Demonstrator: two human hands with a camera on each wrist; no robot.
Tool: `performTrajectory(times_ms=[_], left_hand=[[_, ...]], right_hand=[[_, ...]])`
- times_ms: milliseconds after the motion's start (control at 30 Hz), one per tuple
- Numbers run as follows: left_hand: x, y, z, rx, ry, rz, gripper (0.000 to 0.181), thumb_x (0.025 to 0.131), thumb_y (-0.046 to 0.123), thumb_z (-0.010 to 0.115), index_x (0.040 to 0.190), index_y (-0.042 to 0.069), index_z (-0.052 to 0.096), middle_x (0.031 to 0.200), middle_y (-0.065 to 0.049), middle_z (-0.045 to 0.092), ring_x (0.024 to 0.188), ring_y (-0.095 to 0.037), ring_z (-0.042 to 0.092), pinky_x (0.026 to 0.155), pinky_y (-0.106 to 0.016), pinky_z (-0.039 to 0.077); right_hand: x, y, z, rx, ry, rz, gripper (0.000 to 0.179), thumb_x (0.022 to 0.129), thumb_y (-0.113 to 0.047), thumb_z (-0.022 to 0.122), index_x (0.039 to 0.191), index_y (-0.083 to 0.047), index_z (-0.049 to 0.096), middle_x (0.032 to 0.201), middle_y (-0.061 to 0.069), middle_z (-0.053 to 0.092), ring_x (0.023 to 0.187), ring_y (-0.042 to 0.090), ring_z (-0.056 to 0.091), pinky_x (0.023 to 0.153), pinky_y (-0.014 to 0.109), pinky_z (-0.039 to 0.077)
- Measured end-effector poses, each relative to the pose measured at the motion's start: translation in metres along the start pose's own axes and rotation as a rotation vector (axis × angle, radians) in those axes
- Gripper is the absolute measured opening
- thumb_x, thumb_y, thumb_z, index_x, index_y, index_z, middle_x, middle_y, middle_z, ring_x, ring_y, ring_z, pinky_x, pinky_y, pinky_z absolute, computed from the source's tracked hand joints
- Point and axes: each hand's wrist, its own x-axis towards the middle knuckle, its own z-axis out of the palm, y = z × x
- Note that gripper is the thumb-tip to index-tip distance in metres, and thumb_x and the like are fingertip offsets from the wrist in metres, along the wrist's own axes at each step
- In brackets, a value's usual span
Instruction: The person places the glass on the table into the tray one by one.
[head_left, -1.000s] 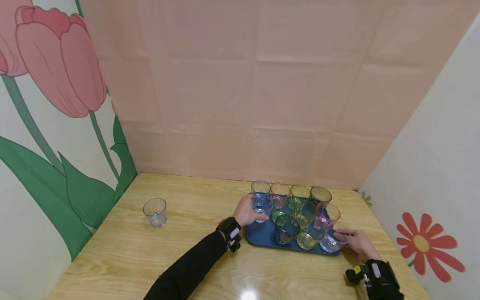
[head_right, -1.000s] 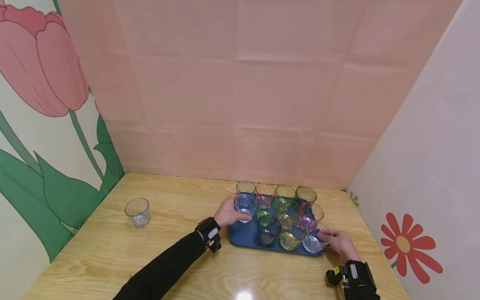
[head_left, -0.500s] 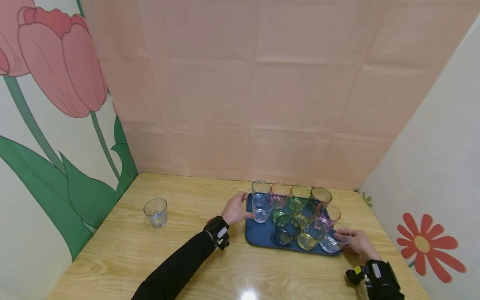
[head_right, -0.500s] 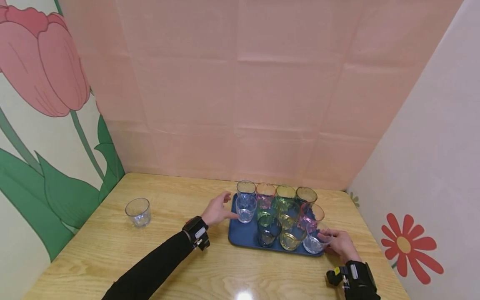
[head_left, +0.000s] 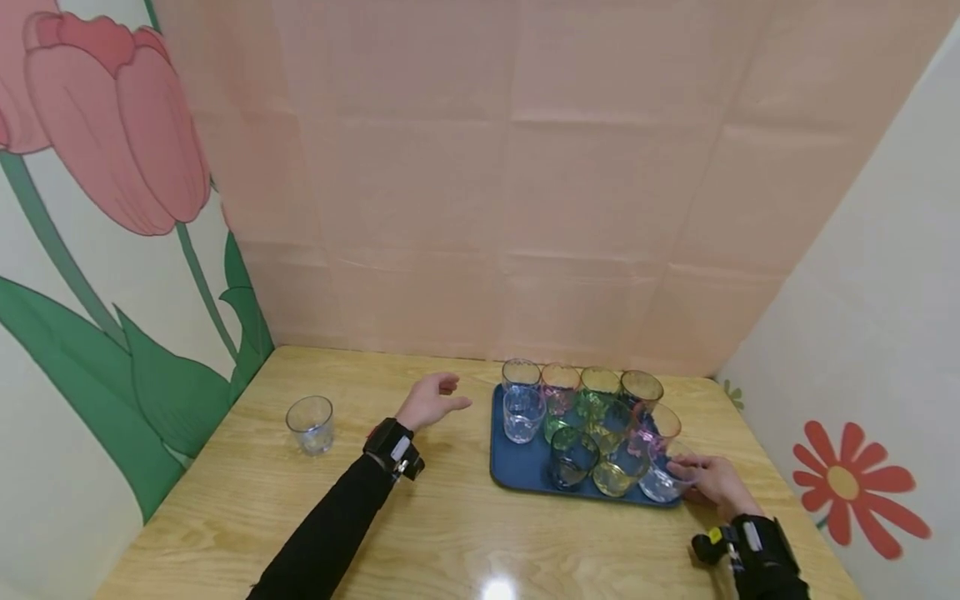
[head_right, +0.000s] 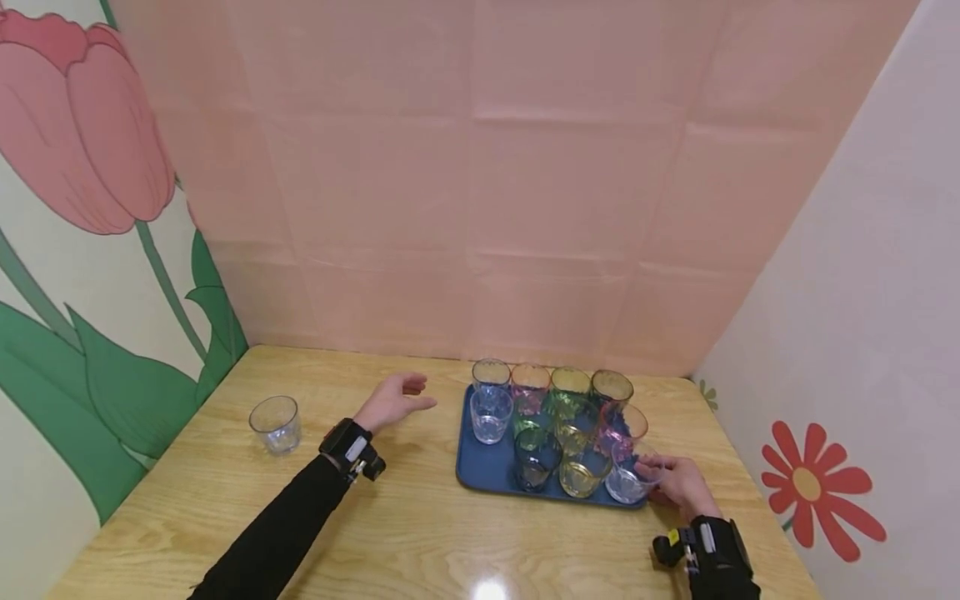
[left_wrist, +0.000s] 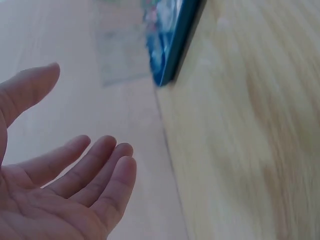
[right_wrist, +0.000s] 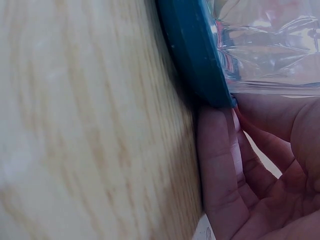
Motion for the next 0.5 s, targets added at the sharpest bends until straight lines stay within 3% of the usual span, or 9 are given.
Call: performTrajectory(times_ms=[233, 500], left_hand=[[-0.010, -0.006, -0.030, 0.026, 0.069, 0.010, 0.057, 0.095, 0.024, 0.074, 0.142, -0.002, 0.056, 0.136, -0.021, 0.061, 0.125, -0.037, 0.057, 0.102, -0.051, 0.047], [-0.018, -0.013, -0.051, 0.030, 0.178, 0.033, 0.058, 0.094, 0.023, 0.075, 0.141, -0.004, 0.055, 0.133, -0.026, 0.061, 0.125, -0.042, 0.057, 0.101, -0.053, 0.048]], right_hand=[[0.001, 0.000, 0.000, -0.015, 0.002, -0.015, 0.048, 0.095, -0.025, 0.074, 0.125, 0.012, 0.063, 0.113, 0.022, 0.069, 0.090, 0.018, 0.063, 0.073, 0.033, 0.058], [0.001, 0.003, 0.000, -0.003, 0.005, -0.022, 0.049, 0.095, -0.025, 0.074, 0.125, 0.013, 0.063, 0.114, 0.021, 0.068, 0.087, 0.016, 0.062, 0.072, 0.031, 0.058]])
